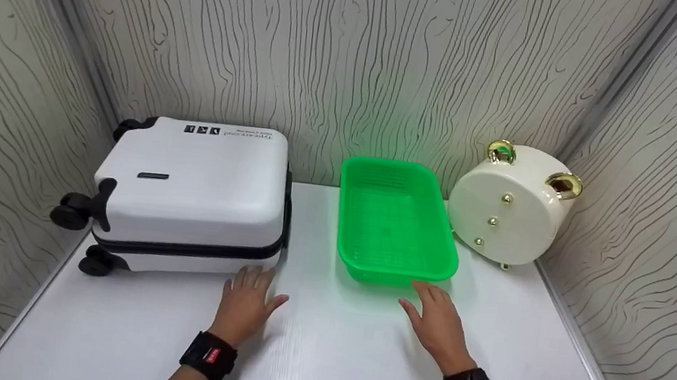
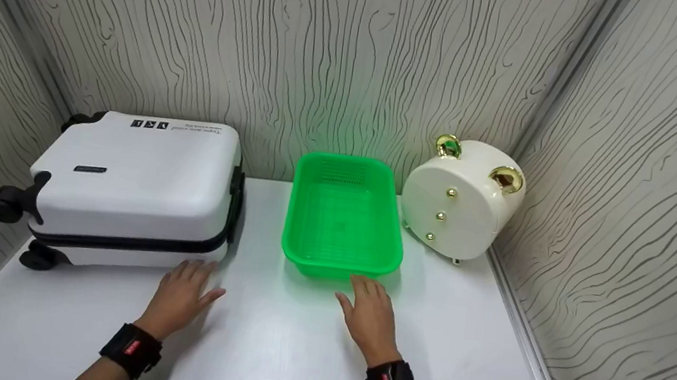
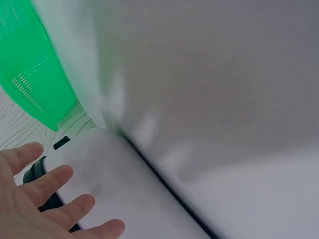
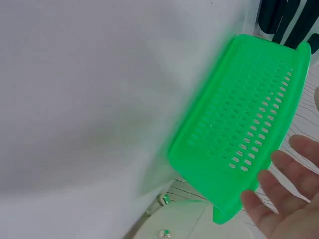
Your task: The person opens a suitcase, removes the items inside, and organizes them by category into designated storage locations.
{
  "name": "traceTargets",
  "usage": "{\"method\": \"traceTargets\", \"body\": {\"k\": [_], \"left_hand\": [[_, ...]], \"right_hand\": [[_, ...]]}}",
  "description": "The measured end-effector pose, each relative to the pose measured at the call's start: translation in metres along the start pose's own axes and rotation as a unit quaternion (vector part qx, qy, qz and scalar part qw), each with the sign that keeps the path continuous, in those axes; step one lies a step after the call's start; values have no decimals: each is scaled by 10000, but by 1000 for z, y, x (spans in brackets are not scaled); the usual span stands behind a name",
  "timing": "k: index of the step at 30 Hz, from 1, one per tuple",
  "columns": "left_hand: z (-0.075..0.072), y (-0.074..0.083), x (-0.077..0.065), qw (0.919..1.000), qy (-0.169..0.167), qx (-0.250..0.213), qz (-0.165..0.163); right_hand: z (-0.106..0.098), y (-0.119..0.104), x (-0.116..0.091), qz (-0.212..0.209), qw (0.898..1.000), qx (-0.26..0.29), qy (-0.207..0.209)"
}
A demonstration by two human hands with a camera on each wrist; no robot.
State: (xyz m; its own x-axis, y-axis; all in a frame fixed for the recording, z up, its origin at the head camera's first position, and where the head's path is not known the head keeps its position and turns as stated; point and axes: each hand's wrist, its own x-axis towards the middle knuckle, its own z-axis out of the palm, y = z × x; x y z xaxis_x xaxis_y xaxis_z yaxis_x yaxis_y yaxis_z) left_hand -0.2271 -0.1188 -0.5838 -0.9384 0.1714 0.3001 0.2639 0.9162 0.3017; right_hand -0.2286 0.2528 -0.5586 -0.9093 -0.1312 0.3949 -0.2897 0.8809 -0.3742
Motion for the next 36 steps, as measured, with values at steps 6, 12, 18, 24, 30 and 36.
{"method": "traceTargets", "body": {"k": [6, 12, 18, 24, 30, 36], "left_hand": [[-15, 6, 9, 9994, 79, -135, 311], [-27, 13, 16, 9972, 232, -67, 707], [-41, 18, 21, 9942, 440, 39, 977], [-54, 20, 25, 9922, 488, 107, 1139], [-66, 17, 27, 9899, 646, 136, 1251], [-91, -3, 34, 9791, 1348, 216, 1507]], "right_hand": [[0, 8, 25, -723, 9957, -268, 506], [-1, 23, 40, -805, 9951, -547, 195], [-4, 34, 47, -826, 9949, -525, 233], [-6, 41, 46, -890, 9939, -528, 374], [-8, 40, 47, -855, 9944, -554, 285], [-18, 22, 55, -524, 9973, -499, -85]]}}
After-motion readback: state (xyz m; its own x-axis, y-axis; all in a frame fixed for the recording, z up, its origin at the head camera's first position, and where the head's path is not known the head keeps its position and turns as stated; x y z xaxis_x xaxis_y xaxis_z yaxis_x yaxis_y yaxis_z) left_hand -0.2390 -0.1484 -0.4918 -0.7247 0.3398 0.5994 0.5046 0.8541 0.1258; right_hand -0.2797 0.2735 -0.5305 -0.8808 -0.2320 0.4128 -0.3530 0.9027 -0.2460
